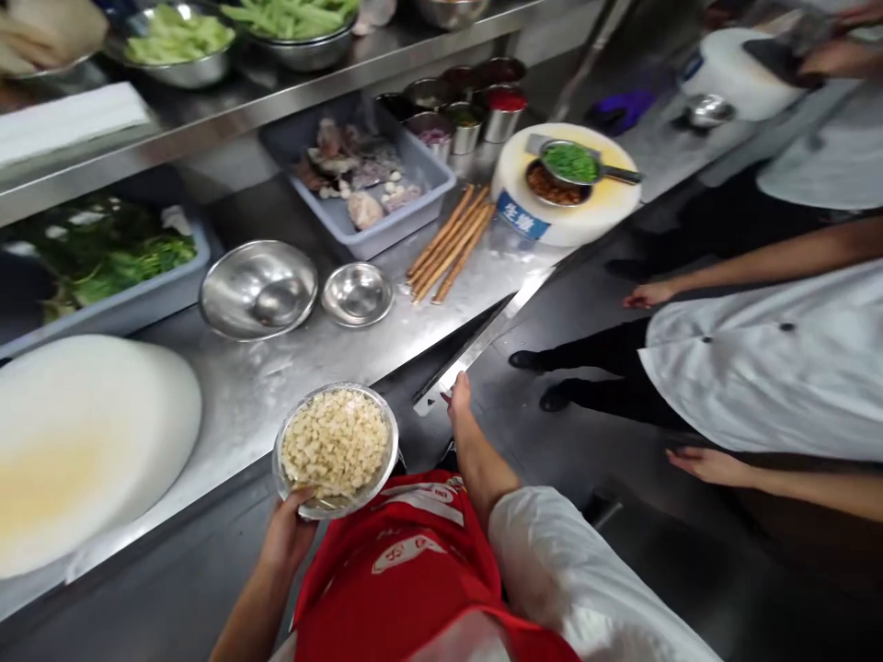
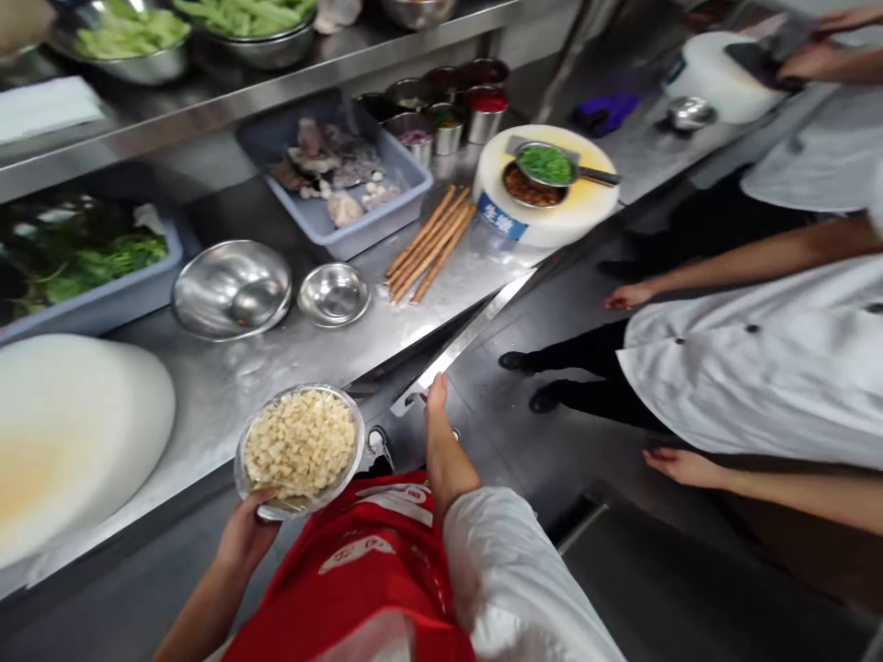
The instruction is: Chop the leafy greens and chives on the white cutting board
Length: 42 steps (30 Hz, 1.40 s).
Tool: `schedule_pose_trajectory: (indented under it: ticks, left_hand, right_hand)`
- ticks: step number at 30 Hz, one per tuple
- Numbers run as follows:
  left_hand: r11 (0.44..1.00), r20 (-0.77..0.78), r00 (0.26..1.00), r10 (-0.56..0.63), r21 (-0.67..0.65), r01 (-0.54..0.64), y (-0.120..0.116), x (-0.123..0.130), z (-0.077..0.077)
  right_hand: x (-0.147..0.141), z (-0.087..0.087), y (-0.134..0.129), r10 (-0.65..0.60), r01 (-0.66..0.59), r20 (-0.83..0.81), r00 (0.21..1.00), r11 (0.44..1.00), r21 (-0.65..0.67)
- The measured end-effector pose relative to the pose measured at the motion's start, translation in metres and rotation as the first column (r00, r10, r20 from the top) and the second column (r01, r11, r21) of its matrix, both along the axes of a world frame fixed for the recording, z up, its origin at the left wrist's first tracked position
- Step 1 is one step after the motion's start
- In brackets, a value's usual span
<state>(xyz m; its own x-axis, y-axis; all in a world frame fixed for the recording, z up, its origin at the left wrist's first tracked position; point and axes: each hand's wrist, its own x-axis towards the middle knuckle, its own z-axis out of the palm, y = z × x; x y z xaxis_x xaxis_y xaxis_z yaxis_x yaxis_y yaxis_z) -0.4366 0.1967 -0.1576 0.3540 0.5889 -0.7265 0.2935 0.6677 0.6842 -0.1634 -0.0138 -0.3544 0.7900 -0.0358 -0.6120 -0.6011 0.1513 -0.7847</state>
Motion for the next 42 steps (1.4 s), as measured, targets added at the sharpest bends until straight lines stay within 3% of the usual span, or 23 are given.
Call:
schedule_pose_trajectory:
  ticks: [3,5,8,11,14,17,20,22,24,25,27,28,30,31,33,36,38,40,42]
  left_hand:
    - [0.998,0.043,0.999,0.026,0.052,-0.028,0.021,-0.012,-0.016]
    - [0.997,0.055,0.998,0.033,0.065,-0.036,0.035,-0.008,-0.025]
    - [0.999,0.075,0.997,0.004,0.032,-0.006,0.063,0.016,-0.037]
    - [0.997,0.071,0.996,-0.062,-0.033,0.065,0.097,0.052,-0.044]
    - [0.987,0.038,0.99,-0.138,-0.079,0.14,0.128,0.085,-0.045]
    - [0.992,0.054,0.991,-0.119,-0.042,0.121,0.148,0.101,-0.043]
    - [0.996,0.152,0.986,-0.075,-0.032,0.08,0.147,0.097,-0.041]
    - [0.999,0.175,0.984,-0.042,-0.026,0.047,0.135,0.091,-0.041]
    - [1.0,0.153,0.988,0.015,-0.003,-0.015,0.118,0.09,-0.04]
    - [0.999,0.138,0.989,0.041,0.018,-0.044,0.111,0.091,-0.04]
    - [0.994,0.102,0.993,0.06,0.09,-0.069,0.101,0.098,-0.039]
    - [0.988,0.077,0.996,0.046,0.146,-0.056,0.1,0.101,-0.038]
    - [0.963,0.01,1.0,-0.028,0.267,0.024,0.105,0.107,-0.036]
    - [0.945,-0.025,0.997,-0.076,0.317,0.08,0.112,0.109,-0.034]
    - [0.9,-0.086,0.979,-0.185,0.385,0.204,0.132,0.112,-0.032]
    - [0.802,-0.155,0.919,-0.361,0.451,0.391,0.172,0.124,-0.03]
    - [0.728,-0.165,0.871,-0.462,0.49,0.479,0.198,0.138,-0.031]
    - [0.713,-0.089,0.833,-0.546,0.471,0.519,0.219,0.155,-0.033]
    - [0.77,0.047,0.805,-0.591,0.328,0.547,0.234,0.17,-0.037]
  right_hand:
    - [0.034,0.002,0.05,-0.132,0.14,-0.087,0.987,0.986,0.086]
    - [0.051,0.002,0.069,-0.161,0.178,-0.135,0.978,0.975,0.131]
    - [0.061,0.005,0.076,-0.152,0.182,-0.182,0.971,0.97,0.16]
    - [0.054,0.02,0.064,-0.131,0.166,-0.18,0.975,0.966,0.197]
    - [0.039,0.047,0.052,-0.011,0.024,-0.098,0.995,0.991,0.133]
    - [0.019,0.076,0.049,0.147,-0.148,-0.041,0.988,0.989,-0.027]
    - [0.002,0.107,0.055,0.27,-0.269,0.005,0.963,0.961,-0.07]
    - [0.0,0.13,0.068,0.439,-0.428,0.103,0.893,0.897,-0.11]
    - [0.01,0.153,0.093,0.657,-0.619,0.272,0.703,0.754,-0.221]
    - [0.02,0.163,0.111,0.755,-0.698,0.367,0.544,0.65,-0.302]
    - [0.041,0.178,0.155,0.846,-0.786,0.518,0.125,0.403,-0.469]
    - [0.05,0.182,0.18,0.822,-0.787,0.557,-0.119,0.264,-0.558]
    - [0.063,0.186,0.229,0.655,-0.668,0.515,-0.553,0.02,-0.744]
    - [0.066,0.186,0.25,0.579,-0.571,0.444,-0.683,-0.045,-0.82]
    - [0.067,0.185,0.282,0.539,-0.389,0.275,-0.796,-0.108,-0.915]
    - [0.066,0.182,0.301,0.664,-0.248,0.084,-0.743,-0.156,-0.956]
    - [0.071,0.18,0.296,0.753,-0.25,0.057,-0.656,-0.145,-0.957]
    - [0.079,0.175,0.281,0.859,-0.331,0.102,-0.502,-0.082,-0.94]
    - [0.086,0.168,0.257,0.953,-0.467,0.152,-0.264,0.012,-0.884]
